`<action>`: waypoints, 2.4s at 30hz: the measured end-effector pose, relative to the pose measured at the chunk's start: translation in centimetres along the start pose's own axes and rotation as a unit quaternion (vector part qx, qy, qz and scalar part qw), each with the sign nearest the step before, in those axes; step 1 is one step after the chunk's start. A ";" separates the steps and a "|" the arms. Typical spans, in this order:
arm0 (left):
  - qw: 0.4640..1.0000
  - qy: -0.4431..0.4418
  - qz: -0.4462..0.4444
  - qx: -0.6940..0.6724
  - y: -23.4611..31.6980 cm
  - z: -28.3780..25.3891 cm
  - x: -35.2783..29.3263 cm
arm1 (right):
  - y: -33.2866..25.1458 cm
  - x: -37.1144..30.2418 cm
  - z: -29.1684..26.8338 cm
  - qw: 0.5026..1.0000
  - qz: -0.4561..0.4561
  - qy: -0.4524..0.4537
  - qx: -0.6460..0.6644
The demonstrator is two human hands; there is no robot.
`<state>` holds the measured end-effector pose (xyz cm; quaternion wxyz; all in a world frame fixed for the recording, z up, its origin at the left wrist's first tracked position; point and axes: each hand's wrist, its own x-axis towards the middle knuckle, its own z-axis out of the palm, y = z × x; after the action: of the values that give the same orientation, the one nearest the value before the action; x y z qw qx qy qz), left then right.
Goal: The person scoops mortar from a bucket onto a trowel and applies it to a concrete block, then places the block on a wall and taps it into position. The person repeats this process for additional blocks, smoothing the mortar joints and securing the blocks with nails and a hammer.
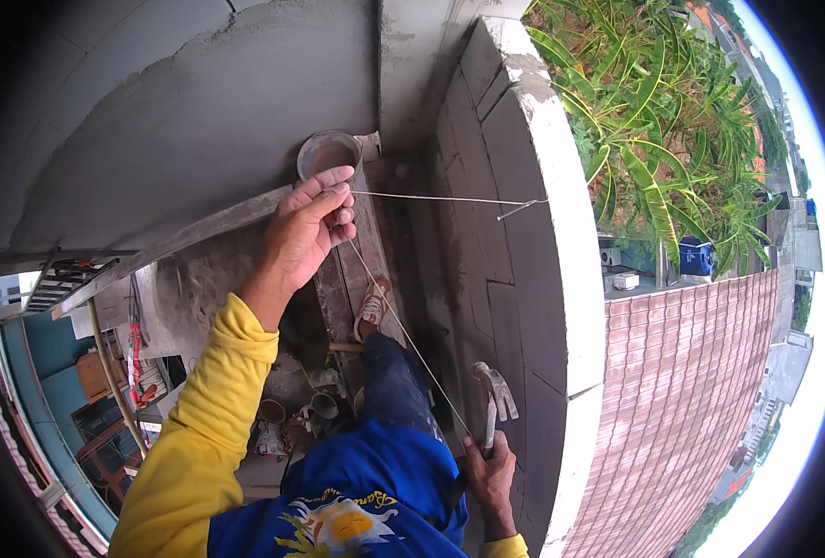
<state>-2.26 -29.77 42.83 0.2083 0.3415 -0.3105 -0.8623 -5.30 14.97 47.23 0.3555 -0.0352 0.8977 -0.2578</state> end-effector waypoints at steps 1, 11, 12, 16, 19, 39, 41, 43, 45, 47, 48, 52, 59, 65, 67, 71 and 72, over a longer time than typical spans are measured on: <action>1.000 0.025 0.009 0.001 1.4 -0.5 2.2 | 0.2 1.3 0.0 0.999 -0.019 0.009 -0.027; 0.966 0.248 0.068 0.039 6.6 -14.3 9.6 | -9.1 7.1 0.0 0.998 -0.035 -0.024 -0.047; 0.964 0.253 0.083 0.031 7.4 -14.7 9.8 | -9.6 7.4 0.2 0.998 -0.041 -0.022 -0.044; 0.970 0.220 0.058 0.091 11.1 -13.0 11.4 | -10.1 8.7 0.5 0.997 -0.058 0.000 -0.051; 0.975 0.178 0.037 0.130 12.2 -11.1 13.9 | -10.6 9.4 0.6 0.998 -0.046 0.010 -0.032; 0.985 -0.027 0.002 0.171 16.5 1.4 29.6 | -19.6 13.7 5.3 0.989 -0.001 0.141 0.041; 0.985 -0.045 -0.004 0.169 16.6 2.8 30.2 | -19.8 14.2 5.6 0.985 -0.021 0.165 0.038; 0.986 -0.056 -0.014 0.155 16.4 4.2 30.9 | -20.3 14.7 5.7 0.981 -0.031 0.187 0.040; 0.988 -0.081 -0.027 0.131 16.2 4.8 32.0 | -22.0 15.4 5.0 0.980 -0.023 0.190 0.056; 0.987 -0.103 -0.041 0.116 16.1 5.5 32.6 | -23.4 16.0 4.7 0.976 -0.020 0.204 0.080; 0.986 -0.112 -0.047 0.114 16.2 6.0 32.8 | -23.7 16.1 4.7 0.973 -0.021 0.211 0.087; 0.977 -0.145 -0.083 0.135 17.1 8.2 33.6 | -25.7 16.8 4.7 0.958 -0.042 0.247 0.136; 0.903 -0.279 0.003 0.326 21.6 14.2 35.8 | -27.1 18.2 5.3 0.936 -0.089 0.304 0.152; 0.723 -0.394 0.132 0.551 25.1 21.4 35.6 | -27.6 19.0 5.2 0.916 -0.105 0.358 0.149; 0.635 -0.404 0.200 0.627 26.2 23.5 35.3 | -28.3 19.2 4.6 0.914 -0.103 0.360 0.154; 0.633 -0.426 0.177 0.622 28.6 26.4 35.2 | -28.1 19.4 4.4 0.901 -0.149 0.375 0.158; 0.646 -0.425 0.164 0.613 28.7 26.8 35.2 | -28.0 19.5 4.4 0.899 -0.151 0.377 0.166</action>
<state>-41.25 -59.98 61.50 -0.0653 -0.0691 -0.8733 -0.4778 -20.28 -15.97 46.12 -0.0517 -0.0108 0.8925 -0.4480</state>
